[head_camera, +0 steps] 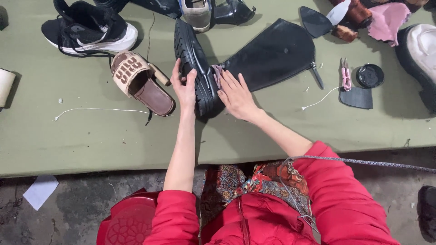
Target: The person cleans a black boot on a table using a cloth and a brush. They wipe the boot's surface with the cloth, then use the brush to scrub the boot, focusing on the sole and upper parts.
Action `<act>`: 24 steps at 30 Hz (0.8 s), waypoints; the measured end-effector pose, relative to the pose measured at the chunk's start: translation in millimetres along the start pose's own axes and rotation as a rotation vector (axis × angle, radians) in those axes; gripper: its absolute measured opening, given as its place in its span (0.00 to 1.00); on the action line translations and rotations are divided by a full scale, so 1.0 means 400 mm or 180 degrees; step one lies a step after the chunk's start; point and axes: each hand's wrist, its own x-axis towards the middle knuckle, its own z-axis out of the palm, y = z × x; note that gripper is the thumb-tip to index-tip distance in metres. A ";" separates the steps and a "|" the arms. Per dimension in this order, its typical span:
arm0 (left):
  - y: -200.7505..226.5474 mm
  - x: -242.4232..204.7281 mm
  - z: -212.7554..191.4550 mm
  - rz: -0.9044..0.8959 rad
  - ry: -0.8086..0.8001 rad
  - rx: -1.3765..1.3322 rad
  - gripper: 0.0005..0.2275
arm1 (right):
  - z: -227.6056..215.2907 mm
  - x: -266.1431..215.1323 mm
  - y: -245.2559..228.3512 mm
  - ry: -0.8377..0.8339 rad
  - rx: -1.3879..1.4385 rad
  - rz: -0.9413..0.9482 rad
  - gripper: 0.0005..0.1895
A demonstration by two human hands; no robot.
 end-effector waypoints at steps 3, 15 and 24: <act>0.008 -0.003 -0.001 0.0038 -0.0007 -0.0036 0.28 | 0.021 0.004 0.077 0.0200 -0.0623 -0.0281 0.25; -0.039 0.015 -0.006 0.0022 0.0054 -0.0127 0.28 | -0.194 -0.098 0.359 0.0468 -0.0783 0.0246 0.26; 0.089 -0.039 -0.056 -0.0331 0.0647 -0.0411 0.24 | -0.472 -0.145 0.307 0.1259 0.1454 0.0846 0.24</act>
